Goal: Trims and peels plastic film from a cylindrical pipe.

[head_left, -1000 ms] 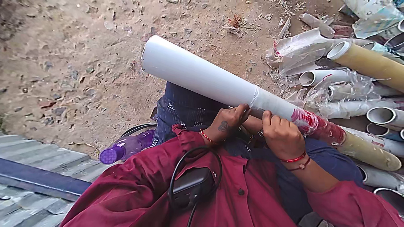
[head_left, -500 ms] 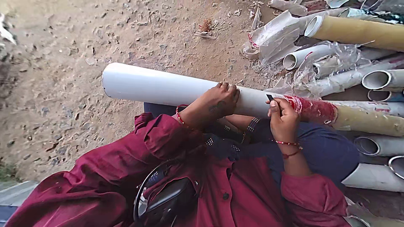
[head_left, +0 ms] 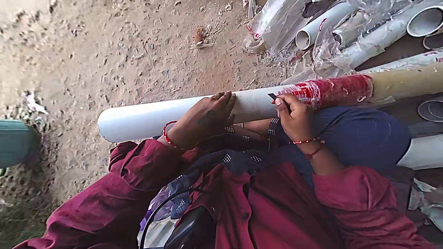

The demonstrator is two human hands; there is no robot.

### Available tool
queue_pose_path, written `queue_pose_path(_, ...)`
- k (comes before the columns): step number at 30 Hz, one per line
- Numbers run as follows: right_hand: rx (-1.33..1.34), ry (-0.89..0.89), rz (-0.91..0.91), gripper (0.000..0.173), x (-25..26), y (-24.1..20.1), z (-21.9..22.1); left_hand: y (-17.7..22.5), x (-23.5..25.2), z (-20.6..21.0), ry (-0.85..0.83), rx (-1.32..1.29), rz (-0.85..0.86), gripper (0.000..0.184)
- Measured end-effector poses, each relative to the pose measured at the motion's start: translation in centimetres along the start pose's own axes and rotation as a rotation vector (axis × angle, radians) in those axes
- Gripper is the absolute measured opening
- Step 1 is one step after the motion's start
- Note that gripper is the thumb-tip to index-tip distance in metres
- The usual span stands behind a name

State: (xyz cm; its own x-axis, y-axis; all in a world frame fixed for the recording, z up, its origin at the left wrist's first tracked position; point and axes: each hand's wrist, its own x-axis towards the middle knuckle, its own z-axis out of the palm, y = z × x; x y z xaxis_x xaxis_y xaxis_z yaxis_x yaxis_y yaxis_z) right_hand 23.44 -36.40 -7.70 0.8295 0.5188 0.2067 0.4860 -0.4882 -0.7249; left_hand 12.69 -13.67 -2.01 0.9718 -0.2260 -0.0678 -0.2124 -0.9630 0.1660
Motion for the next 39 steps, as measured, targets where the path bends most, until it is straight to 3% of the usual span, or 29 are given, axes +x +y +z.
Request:
queue_pose_path(3, 0.004, -0.002, -0.008, 0.028, 0.0, -0.3, -0.1, 0.7, 0.1, 0.5, -0.016, 0.096, 0.006, 0.048)
queue_pose_path(8, -0.007, -0.009, -0.008, 0.028, -0.2, -0.5, -0.1, 2.3, 0.8, 0.2, -0.278, 0.357, -0.039, 0.042)
queue_pose_path(12, -0.015, -0.040, -0.006, 0.027, -0.2, -0.6, -0.2, 2.5, 1.3, -0.7, -0.369, 0.379, -0.023, 0.043)
queue_pose_path(14, -0.016, -0.045, -0.006, 0.026, -0.2, -0.6, -0.1, 1.7, 1.1, -0.6, -0.321, 0.342, 0.021, 0.043)
queue_pose_path(17, -0.006, -0.048, -0.003, 0.027, -0.2, -0.4, 0.0, -0.8, 0.0, 0.1, -0.046, 0.111, 0.090, 0.046)
queue_pose_path(19, 0.005, -0.053, 0.007, 0.027, -0.2, -0.5, 0.1, -1.5, -0.5, -0.2, -0.022, -0.005, 0.073, 0.050)
queue_pose_path(22, 0.015, -0.061, 0.011, 0.026, -0.1, -0.6, 0.1, -1.5, -0.7, 0.5, 0.044, 0.038, 0.101, 0.048)
queue_pose_path(24, 0.015, -0.063, 0.017, 0.027, -0.2, -0.6, 0.2, -0.9, -0.5, 0.9, 0.038, 0.110, 0.115, 0.044)
queue_pose_path(27, 0.033, -0.071, 0.024, 0.028, -0.2, -0.5, 0.3, 1.3, 0.1, -0.2, -0.214, 0.246, -0.019, 0.043)
queue_pose_path(29, 0.046, -0.068, 0.015, 0.028, -0.2, -0.2, 0.4, 0.6, 0.1, 0.6, -0.145, 0.365, 0.106, 0.038)
queue_pose_path(32, 0.043, -0.073, 0.015, 0.028, -0.2, -0.3, 0.4, 0.5, 0.1, 0.7, -0.159, 0.419, 0.131, 0.038)
queue_pose_path(36, 0.047, -0.078, 0.017, 0.027, -0.4, -0.3, 0.6, -1.2, -0.6, 0.0, 0.013, 0.121, 0.146, 0.039)
queue_pose_path(39, 0.063, -0.103, 0.016, 0.027, -0.4, -0.3, 0.4, -2.6, -2.2, 0.5, 0.120, -0.122, -0.034, 0.049)
